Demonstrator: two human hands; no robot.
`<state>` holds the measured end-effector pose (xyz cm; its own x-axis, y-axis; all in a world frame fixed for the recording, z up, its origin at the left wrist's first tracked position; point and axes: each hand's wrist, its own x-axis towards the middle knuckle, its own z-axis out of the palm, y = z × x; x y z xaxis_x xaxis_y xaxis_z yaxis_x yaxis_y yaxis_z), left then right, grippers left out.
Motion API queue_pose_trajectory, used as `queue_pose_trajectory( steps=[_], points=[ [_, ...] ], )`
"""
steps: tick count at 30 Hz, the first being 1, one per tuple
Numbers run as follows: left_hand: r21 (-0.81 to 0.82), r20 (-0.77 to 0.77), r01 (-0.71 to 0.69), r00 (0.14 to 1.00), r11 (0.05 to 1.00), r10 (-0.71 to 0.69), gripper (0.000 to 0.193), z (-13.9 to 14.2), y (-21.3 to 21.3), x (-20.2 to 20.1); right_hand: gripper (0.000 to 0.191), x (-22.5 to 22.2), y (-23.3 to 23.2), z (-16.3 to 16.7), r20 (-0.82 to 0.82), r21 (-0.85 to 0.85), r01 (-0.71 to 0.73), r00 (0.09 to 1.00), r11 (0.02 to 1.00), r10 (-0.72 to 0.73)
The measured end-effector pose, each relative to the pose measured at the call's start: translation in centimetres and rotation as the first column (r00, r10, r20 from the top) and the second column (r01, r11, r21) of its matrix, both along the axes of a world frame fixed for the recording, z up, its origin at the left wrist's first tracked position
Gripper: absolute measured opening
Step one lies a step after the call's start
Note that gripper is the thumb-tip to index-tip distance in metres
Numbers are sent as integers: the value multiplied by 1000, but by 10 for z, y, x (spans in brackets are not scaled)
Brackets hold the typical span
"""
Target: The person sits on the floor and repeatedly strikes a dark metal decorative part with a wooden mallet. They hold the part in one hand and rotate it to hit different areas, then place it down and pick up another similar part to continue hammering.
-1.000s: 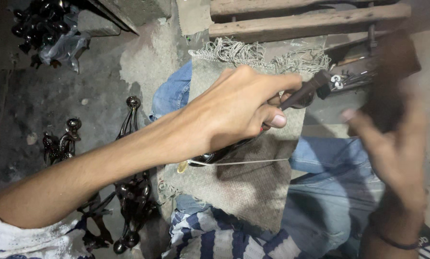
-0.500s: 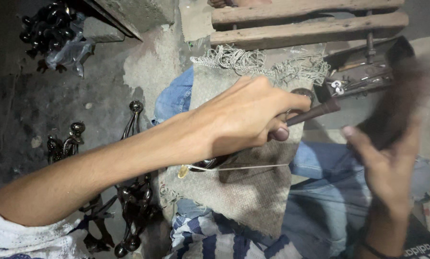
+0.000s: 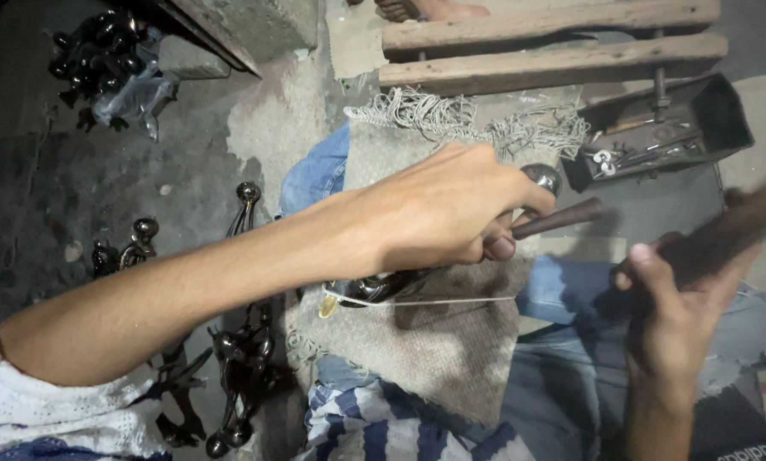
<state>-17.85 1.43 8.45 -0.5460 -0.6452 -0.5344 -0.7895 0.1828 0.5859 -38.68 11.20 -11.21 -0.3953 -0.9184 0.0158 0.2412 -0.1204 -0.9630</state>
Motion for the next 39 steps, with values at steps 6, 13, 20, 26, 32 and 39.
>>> queue_pose_trajectory(
  steps=[6,13,20,26,32,39],
  points=[
    [3,25,136,990,991,-136,39,1,0,-1,89,14,4,9,-895,-220,-87,415,972,-165],
    [149,45,37,998,988,-44,42,5,-4,-6,79,7,12,-14,-513,-23,-77,857,997,54],
    [119,130,72,988,990,-88,43,-13,-16,-7,59,2,22,-32,-569,77,-164,803,983,179],
    [-200,-398,-9,914,980,-73,34,-20,-35,53,49,3,23,-19,-330,153,-56,938,987,104],
    [256,-750,-154,592,954,296,25,-46,-9,100,50,23,-5,28,-396,9,-201,899,980,188],
    [281,-874,17,417,960,249,24,-58,6,116,48,44,-71,58,-774,-47,-321,610,946,169]
  ],
)
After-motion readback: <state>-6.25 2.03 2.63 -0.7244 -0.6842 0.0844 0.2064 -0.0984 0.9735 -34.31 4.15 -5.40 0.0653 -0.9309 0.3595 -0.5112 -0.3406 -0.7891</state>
